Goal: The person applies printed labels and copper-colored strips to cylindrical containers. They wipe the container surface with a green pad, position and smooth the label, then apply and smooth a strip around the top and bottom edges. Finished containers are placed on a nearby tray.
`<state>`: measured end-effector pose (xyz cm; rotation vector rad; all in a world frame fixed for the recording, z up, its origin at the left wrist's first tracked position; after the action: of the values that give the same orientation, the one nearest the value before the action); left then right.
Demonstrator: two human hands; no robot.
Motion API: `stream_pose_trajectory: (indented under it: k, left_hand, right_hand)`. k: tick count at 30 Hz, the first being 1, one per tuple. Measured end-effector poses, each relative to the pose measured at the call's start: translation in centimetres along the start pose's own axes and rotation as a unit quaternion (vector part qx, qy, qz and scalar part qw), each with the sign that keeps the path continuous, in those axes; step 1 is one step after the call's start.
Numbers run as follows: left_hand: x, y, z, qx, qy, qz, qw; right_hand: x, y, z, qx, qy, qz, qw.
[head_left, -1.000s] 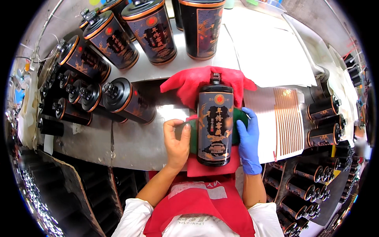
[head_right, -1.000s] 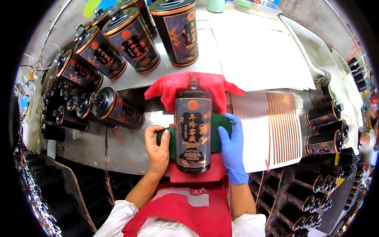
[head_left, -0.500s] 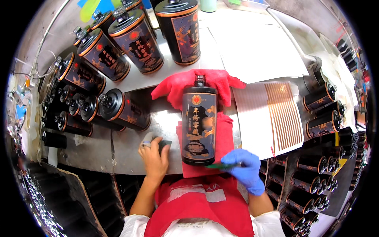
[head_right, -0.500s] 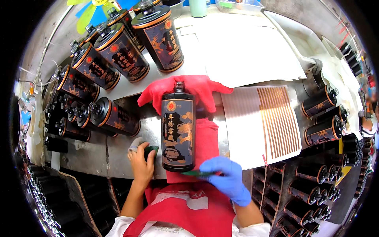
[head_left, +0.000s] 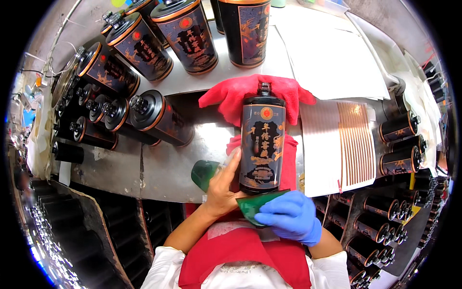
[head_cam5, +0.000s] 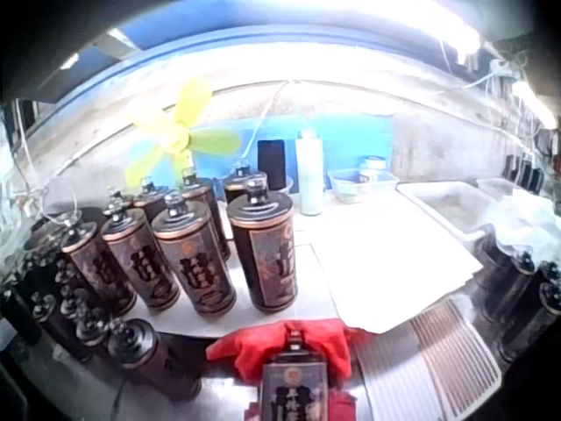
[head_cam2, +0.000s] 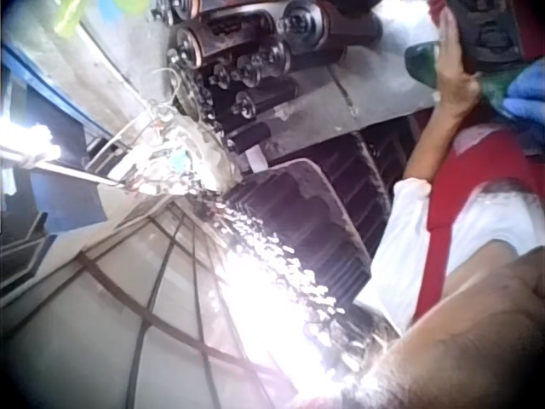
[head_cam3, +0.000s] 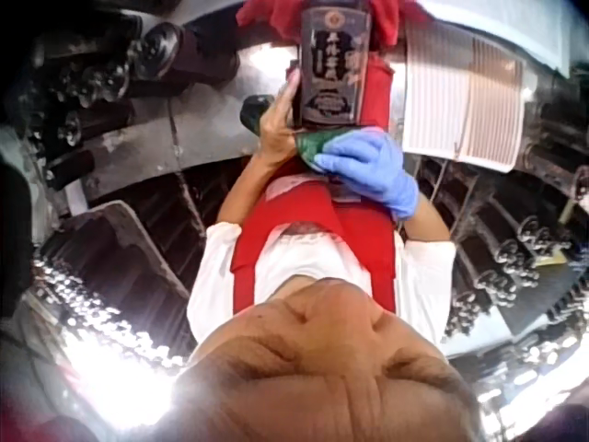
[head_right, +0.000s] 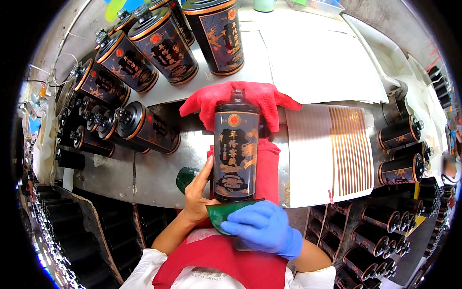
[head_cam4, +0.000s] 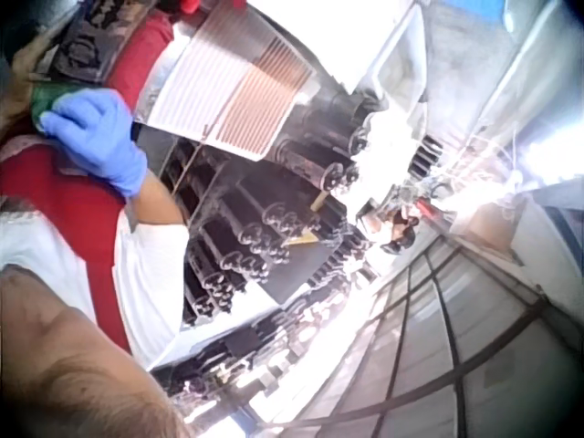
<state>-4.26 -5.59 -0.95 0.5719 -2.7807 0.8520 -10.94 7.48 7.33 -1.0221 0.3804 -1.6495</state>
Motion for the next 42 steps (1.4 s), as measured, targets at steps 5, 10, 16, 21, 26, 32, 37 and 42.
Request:
stream_pose_trajectory:
  k: [5, 10, 16, 21, 26, 32, 37, 42]
  left_hand:
    - [0.5, -0.6, -2.8, 0.101, 0.032, -0.042, 0.993]
    - [0.2, -1.3, -3.2, 0.110, 0.051, -0.101, 0.987]
    - [0.0, -1.5, -3.7, 0.128, 0.086, -0.104, 0.983]
    - [0.0, -1.4, -3.6, 0.143, 0.102, -0.095, 0.980]
    - [0.1, -1.6, -3.1, 0.129, 0.100, -0.108, 0.981]
    - [0.4, -1.7, -3.1, 0.139, 0.111, -0.123, 0.976]
    - [0.8, -1.7, -3.0, 0.102, 0.103, -0.117, 0.982]
    - [0.5, -0.9, -1.5, 0.041, 0.019, -0.084, 0.995]
  right_hand:
    - [0.7, -4.4, -6.7, 0.119, 0.171, -0.214, 0.954]
    - [-0.4, -0.3, -0.5, 0.050, 0.053, -0.001, 0.997]
    - [1.0, -0.8, -0.6, -0.141, 0.032, 0.023, 0.989]
    - [0.9, -1.3, 0.4, -0.065, 0.054, 0.081, 0.993]
    - [1.2, -0.9, 0.0, -0.091, 0.048, 0.098, 0.990]
    - [6.0, -2.1, -5.5, 0.051, 0.208, 0.104, 0.971]
    - [13.6, -7.0, -9.2, -0.145, 0.164, -0.053, 0.974]
    - [8.9, -1.4, -3.7, -0.262, -0.010, 0.106, 0.959]
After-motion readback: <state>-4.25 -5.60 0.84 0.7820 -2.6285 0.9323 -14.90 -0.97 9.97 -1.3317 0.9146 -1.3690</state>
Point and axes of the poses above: each hand's wrist, its own x-axis towards the middle knuckle, its own y-axis out of the palm, z = x × y, the point moved 8 cm from there along x, towards the middle knuckle, and after that the axes turned 13 degrees about z, right-handed, at the moved point
